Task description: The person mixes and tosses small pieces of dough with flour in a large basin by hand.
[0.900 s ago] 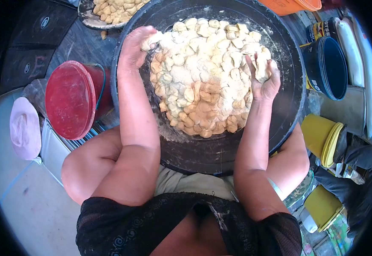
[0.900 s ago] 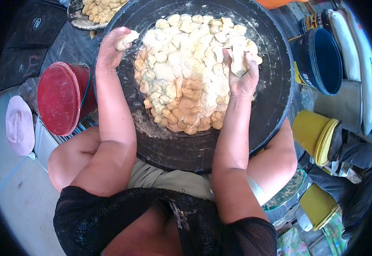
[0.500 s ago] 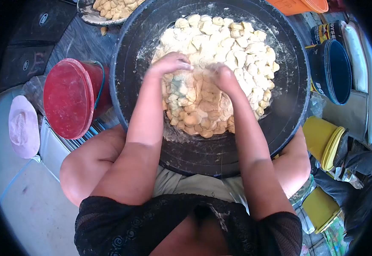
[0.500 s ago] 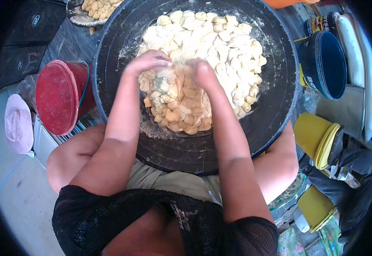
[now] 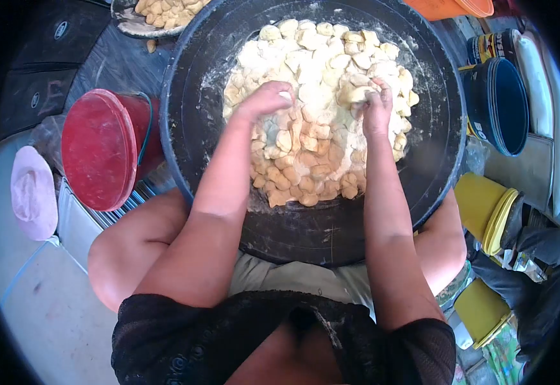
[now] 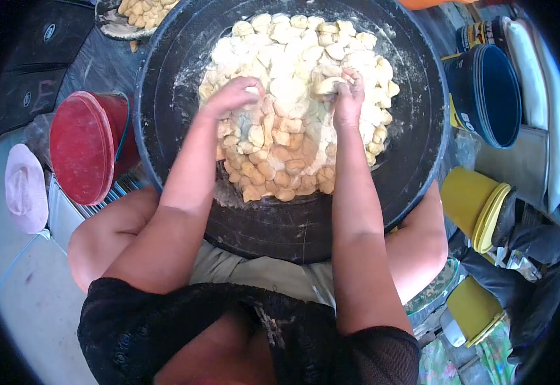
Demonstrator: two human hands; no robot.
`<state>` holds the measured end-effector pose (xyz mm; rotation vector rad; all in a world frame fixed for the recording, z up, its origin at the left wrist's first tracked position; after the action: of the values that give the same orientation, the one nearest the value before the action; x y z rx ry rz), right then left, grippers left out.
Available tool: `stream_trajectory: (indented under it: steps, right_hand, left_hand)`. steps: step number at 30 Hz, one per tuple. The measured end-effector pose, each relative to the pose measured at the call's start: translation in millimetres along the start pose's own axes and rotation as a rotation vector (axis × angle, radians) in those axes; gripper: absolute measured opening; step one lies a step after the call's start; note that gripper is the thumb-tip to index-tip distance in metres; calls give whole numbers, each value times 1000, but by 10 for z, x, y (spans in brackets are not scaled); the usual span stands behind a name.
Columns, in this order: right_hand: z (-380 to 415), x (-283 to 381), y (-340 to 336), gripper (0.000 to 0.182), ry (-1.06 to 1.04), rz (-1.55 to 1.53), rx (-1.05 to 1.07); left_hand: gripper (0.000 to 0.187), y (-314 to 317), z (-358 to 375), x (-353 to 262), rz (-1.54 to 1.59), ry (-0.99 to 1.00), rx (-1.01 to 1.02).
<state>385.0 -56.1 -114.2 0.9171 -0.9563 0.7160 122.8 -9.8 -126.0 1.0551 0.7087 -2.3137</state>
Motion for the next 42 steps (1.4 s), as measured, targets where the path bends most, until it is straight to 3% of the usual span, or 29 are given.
stream_trajectory:
  steps: [1,2,3,4,5,6,7,8,10,11,14,15,17,18,20,22,23,24,26,27,30,32,34,35,36,38,39,41,42]
  right_hand:
    - [10,120,18,19,-4,33,27]
    - [91,212,207,20,106,134,188]
    - [263,332,432,20,218,236,348]
    - [413,334,601,21,329,337,509]
    - [415,309,667,25,272,511,559]
    - [361,103,591,29,372,593,476]
    - [297,7,554,32,266,796,431]
    - [258,-81,522,35,155,998,382]
    - [467,-281,601,36,-301,1481,424]
    - [612,-336,644,37,-537,1709,443]
    - [518,-338,426,35,-362,1460,542]
    - [472,-248,380,31,-398,1350,593]
    - [286,-269,192,29,-149,1150,442]
    - [246,-301,95,28,-26,1045,364]
    - [201,-203,-48,21,-23,693,200]
    - [176,-128,-197,14,-21,342,38]
    - [433,353,103,7,2,215,-71]
    - [413,368,184,11,88,268,106]
    - [479,361,197,19,261,362,455]
    - [559,361,347,31,367,517,754]
    - [541,192,643,34,305,1003,619]
    - [386,-229,688,36,-240,1149,441]
    - [617,-314,870,34,-513,1445,309]
    - [633,-363,848,33,-496,1434,299]
    - [648,-416,823,32,-479,1423,288]
    - [475,-615,540,32,-150,1081,379]
    - [450,-555,322,27,-166,874,198]
    - [424,-472,-47,22,148,52,-37]
    - [466,-313,-38,19,271,39,65]
  left_hand:
    - [22,-58,103,-83,-52,13,174]
    - [20,-64,159,-132,-108,28,344]
    - [25,-66,73,-49,-214,32,376]
    - [27,-112,23,-107,-346,52,254]
    - [30,-119,-53,-209,-480,73,130]
    - [32,-114,-118,-338,-612,96,5]
    - [48,5,-208,-358,-480,193,-97]
    - [52,146,-278,-315,-589,281,-182]
    - [61,425,-304,-242,-798,452,-350]
    - [56,468,-227,-260,-726,507,-447]
    - [37,366,-349,-327,-729,354,-206]
    - [31,266,-397,-296,-457,207,-170]
    - [23,184,-445,-171,84,-87,-101]
    - [22,107,-414,-244,-73,66,-136]
    - [22,-60,-273,-354,-391,380,-196]
    - [22,-281,-174,-338,-182,315,-207]
    - [22,-393,-74,-328,-54,308,-212]
    - [23,-475,31,-344,74,297,-214]
    - [26,-429,261,-448,-96,34,38]
    - [29,-384,333,-444,-181,-94,162]
    - [39,-253,-26,-274,-646,159,25]
    - [33,-136,-103,-300,-544,104,-138]
    - [30,66,-160,-171,-395,130,-263]
    - [38,194,-178,-98,-459,50,-237]
    - [40,304,-104,-109,-502,91,-292]
    - [45,502,96,-71,-588,172,-404]
    - [45,531,137,-38,-571,182,-388]
    - [43,591,73,65,-658,217,-308]
    - [42,635,58,104,-700,233,-264]
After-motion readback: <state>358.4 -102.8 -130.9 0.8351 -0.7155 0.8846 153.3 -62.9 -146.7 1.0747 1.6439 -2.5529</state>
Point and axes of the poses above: each hand's wrist, its own z-axis away from the middle knuckle, its own y-axis out of the palm, x = y × z, the point moved 7 cm from there along -z, towards the middle knuckle, and after that the axes turned 5 degrees about -z, right-handed, at the moved point
